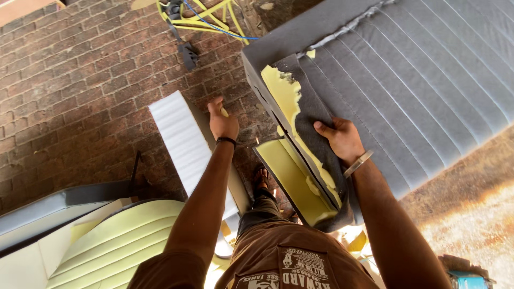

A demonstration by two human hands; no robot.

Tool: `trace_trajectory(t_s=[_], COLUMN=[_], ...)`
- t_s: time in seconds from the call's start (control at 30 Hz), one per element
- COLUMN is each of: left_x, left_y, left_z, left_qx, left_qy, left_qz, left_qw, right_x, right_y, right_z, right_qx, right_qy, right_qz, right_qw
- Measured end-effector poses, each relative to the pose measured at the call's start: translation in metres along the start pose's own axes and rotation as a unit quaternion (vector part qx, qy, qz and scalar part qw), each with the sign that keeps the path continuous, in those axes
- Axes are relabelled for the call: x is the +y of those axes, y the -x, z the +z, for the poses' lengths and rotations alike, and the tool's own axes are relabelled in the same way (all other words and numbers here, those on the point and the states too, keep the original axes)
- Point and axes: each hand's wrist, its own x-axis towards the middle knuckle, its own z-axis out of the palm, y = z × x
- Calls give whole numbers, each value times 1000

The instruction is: The person staples a grey fabric cover onto a seat cushion using a pneumatic staple gun, then flips the cushion and removes yellow foam padding from the underside by hand.

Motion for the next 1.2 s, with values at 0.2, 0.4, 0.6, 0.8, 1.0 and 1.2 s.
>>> trace_trajectory(t_s=[0.2,0.4,0.6,0.8,1.0,1.2], left_x=[35,125,143,135,131,121], left_y=[41,61,63,59,51,47], left_z=[8,14,33,48,53,61], left_qx=[-162,-220,-140,-143,-140,-178], left_qy=[14,72,59,22,31,47], left_qz=[-14,145,177,185,210,199], left_qw=[987,962,973,972,967,963], right_x=[8,-20,-40,-24,-24,-24], right_y=[-8,-21,-53,-61,-65,-65], right_z=[5,15,33,28,27,24], right_qx=[0,-39,32,10,14,15], right_qy=[75,69,227,124,110,132], right_qz=[-15,-20,-69,-94,-84,-73], right_qw=[997,997,971,988,990,988])
